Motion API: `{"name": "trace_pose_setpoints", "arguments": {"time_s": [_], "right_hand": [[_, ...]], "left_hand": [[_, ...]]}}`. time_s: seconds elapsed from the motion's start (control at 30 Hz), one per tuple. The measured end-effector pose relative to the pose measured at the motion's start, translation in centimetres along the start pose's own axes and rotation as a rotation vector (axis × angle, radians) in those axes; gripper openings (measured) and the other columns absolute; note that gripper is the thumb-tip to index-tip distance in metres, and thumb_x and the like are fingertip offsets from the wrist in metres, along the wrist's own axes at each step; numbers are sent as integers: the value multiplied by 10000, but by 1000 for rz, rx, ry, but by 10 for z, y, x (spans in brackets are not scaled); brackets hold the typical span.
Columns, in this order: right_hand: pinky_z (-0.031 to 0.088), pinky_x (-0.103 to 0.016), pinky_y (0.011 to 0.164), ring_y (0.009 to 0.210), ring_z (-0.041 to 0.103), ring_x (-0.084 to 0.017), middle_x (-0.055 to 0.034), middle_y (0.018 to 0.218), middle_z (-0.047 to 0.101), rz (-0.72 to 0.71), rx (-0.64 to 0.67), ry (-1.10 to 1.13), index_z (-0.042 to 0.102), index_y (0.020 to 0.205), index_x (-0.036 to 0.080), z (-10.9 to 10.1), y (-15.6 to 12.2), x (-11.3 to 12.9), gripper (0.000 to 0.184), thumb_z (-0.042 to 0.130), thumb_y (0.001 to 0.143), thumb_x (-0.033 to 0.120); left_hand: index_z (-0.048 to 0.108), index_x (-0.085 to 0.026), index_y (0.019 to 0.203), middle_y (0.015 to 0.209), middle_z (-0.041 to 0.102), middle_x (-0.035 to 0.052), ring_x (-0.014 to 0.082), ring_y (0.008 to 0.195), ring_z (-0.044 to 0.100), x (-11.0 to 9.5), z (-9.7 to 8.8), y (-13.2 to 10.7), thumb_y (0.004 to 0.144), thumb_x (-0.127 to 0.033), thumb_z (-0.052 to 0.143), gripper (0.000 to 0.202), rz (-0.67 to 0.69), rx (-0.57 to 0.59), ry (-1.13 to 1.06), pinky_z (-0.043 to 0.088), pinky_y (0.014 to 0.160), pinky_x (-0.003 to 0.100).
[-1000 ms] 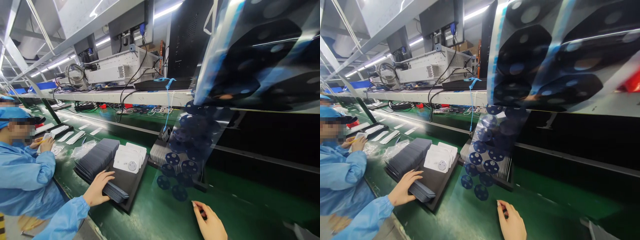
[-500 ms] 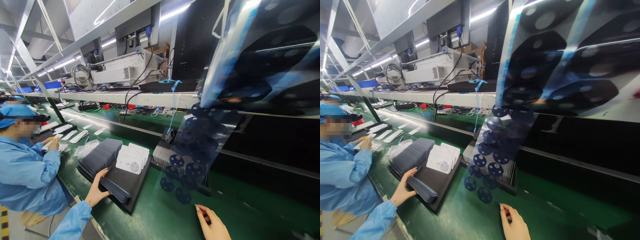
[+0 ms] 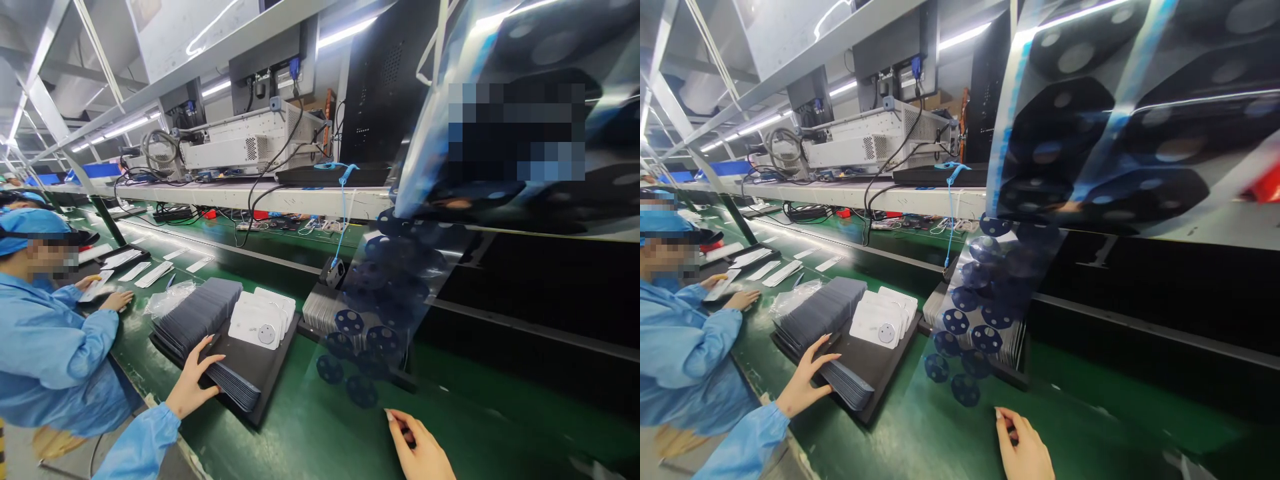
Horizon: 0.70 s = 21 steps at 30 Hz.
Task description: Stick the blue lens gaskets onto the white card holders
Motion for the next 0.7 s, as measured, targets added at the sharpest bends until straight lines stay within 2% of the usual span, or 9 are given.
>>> {"name": "trace_pose_setpoints", "arguments": {"time_s": [0.1, 0.17, 0.3, 0.43, 0.57, 0.7], "right_hand": [[495, -323, 552, 655, 622, -242, -54, 755, 682, -22, -20, -2, 681, 766, 268, 0, 1, -1, 438, 413, 720, 612], [494, -317, 545, 642, 620, -237, -55, 752, 686, -41, -29, -7, 684, 764, 267, 0, 1, -1, 432, 418, 732, 607], [491, -308, 540, 642, 624, -233, -57, 770, 694, -70, -19, -5, 684, 778, 262, 0, 0, 2, 435, 417, 761, 606], [485, -314, 530, 636, 624, -235, -56, 751, 688, -80, -26, -9, 679, 773, 261, -2, -1, 5, 469, 397, 771, 636], [483, -317, 540, 639, 627, -233, -49, 755, 684, -68, -15, -14, 676, 786, 261, -2, -1, 5, 467, 392, 770, 632], [480, -311, 536, 638, 628, -233, -50, 745, 682, -84, -4, -17, 678, 790, 262, -2, -1, 5, 434, 405, 773, 599]], "left_hand": [[545, -308, 1244, 1510, 342, 69, 363, 1403, 258, -27, 1, 5, 619, -32, 595, 685, 159, 81, 182, 172, 1139, 627], [461, -302, 1330, 1507, 367, 71, 345, 1398, 284, -45, 9, 7, 553, 5, 524, 838, 245, 174, 228, 121, 1148, 637], [346, -273, 1390, 1447, 463, 73, 290, 1351, 387, -65, 35, 7, 440, 12, 439, 996, 315, 349, 198, 154, 1162, 602], [420, -233, 1293, 1260, 611, 93, 272, 1211, 529, -67, 50, 8, 425, -20, 449, 894, 277, 424, 169, 174, 1159, 575], [460, -240, 1214, 1220, 622, 81, 266, 1146, 557, -70, 49, 10, 452, -41, 489, 787, 247, 495, 124, 213, 1138, 532], [504, -257, 1132, 1173, 635, 64, 272, 1089, 573, -73, 44, 14, 552, -117, 593, 603, 218, 550, 82, 302, 1073, 478]]}}
Point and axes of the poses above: each hand's wrist, its own y-axis towards the middle knuckle, its own z-axis out of the palm, x = y × z, the point moved 8 cm from there along y, towards the middle knuckle
